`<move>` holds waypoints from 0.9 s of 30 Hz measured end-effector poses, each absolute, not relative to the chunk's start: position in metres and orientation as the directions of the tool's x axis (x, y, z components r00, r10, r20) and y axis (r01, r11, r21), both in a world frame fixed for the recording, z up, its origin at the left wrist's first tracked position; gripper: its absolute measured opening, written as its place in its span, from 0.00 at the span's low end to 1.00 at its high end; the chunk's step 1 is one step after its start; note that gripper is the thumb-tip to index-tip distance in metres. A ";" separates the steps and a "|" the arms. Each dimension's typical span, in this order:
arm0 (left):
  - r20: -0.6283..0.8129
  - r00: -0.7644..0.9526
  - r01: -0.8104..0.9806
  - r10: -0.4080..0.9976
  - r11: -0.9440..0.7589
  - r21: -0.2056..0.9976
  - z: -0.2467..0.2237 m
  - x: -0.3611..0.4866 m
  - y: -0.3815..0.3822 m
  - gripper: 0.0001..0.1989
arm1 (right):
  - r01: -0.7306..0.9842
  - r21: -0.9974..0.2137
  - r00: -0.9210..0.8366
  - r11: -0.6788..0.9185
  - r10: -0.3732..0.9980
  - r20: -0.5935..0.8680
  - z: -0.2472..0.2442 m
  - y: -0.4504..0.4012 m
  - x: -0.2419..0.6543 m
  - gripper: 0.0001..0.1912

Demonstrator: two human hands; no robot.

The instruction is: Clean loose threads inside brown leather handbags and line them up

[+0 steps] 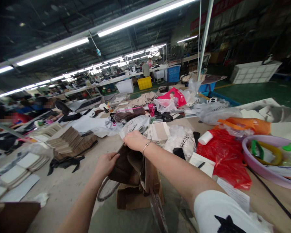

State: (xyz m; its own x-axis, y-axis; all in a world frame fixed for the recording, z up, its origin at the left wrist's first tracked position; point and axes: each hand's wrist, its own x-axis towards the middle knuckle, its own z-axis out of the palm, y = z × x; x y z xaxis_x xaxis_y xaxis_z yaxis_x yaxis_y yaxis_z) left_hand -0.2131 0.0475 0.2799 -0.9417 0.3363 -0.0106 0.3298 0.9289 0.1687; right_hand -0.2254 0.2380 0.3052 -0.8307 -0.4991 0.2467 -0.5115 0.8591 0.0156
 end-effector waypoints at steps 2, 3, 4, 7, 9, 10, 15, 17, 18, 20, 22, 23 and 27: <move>-0.031 -0.943 0.323 0.332 0.932 0.164 0.280 -0.214 0.048 0.16 | -0.502 0.016 -0.840 0.865 -0.491 0.232 0.307 0.238 -0.226 0.11; -0.038 -0.943 0.322 0.332 0.933 0.163 0.281 -0.214 0.048 0.15 | -0.497 0.015 -0.844 0.868 -0.487 0.223 0.308 0.238 -0.226 0.12; -0.042 -0.941 0.324 0.335 0.932 0.164 0.283 -0.214 0.047 0.15 | -0.493 0.012 -0.848 0.870 -0.484 0.216 0.309 0.237 -0.226 0.12; -0.104 -0.913 0.366 0.394 0.905 0.214 0.292 -0.213 0.044 0.13 | -0.487 0.008 -0.854 0.873 -0.478 0.203 0.313 0.237 -0.226 0.12; -0.175 -0.866 0.411 0.469 0.866 0.285 0.301 -0.214 0.042 0.10 | -0.489 0.010 -0.855 0.872 -0.482 0.193 0.316 0.237 -0.227 0.12; -0.190 -0.849 0.426 0.494 0.851 0.307 0.304 -0.215 0.043 0.12 | -0.492 0.010 -0.854 0.871 -0.485 0.188 0.317 0.236 -0.227 0.12; -0.040 -0.868 0.480 0.495 0.856 0.191 0.307 -0.228 0.063 0.16 | -0.488 0.003 -0.860 0.873 -0.482 0.167 0.319 0.235 -0.228 0.12; -0.008 -0.875 0.480 0.484 0.870 0.112 0.303 -0.234 0.073 0.13 | -0.484 0.002 -0.863 0.875 -0.477 0.168 0.318 0.238 -0.229 0.12; 0.002 -0.883 0.469 0.470 0.880 0.073 0.301 -0.236 0.076 0.13 | -0.487 0.001 -0.859 0.873 -0.480 0.179 0.317 0.241 -0.229 0.13; 0.021 -0.900 0.436 0.436 0.900 0.011 0.297 -0.238 0.079 0.14 | -0.504 0.004 -0.845 0.863 -0.494 0.205 0.316 0.249 -0.229 0.14; 0.035 -0.908 0.418 0.418 0.908 -0.013 0.295 -0.238 0.078 0.15 | -0.519 0.025 -0.831 0.854 -0.511 0.219 0.315 0.256 -0.229 0.14; 0.039 -0.910 0.412 0.412 0.911 -0.014 0.295 -0.238 0.077 0.15 | -0.519 0.038 -0.830 0.854 -0.514 0.218 0.314 0.259 -0.229 0.13; 0.043 -0.912 0.407 0.407 0.913 0.006 0.295 -0.235 0.074 0.15 | -0.484 0.050 -0.850 0.874 -0.483 0.210 0.313 0.260 -0.229 0.11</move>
State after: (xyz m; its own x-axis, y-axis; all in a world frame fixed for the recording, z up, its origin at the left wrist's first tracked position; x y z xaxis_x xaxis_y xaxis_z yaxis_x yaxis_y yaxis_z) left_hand -0.2350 0.0744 0.2952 -0.9125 0.4068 0.0435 0.4075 0.9132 0.0059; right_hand -0.2290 0.2602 0.3134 -0.8504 -0.4827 0.2095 -0.4837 0.8738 0.0501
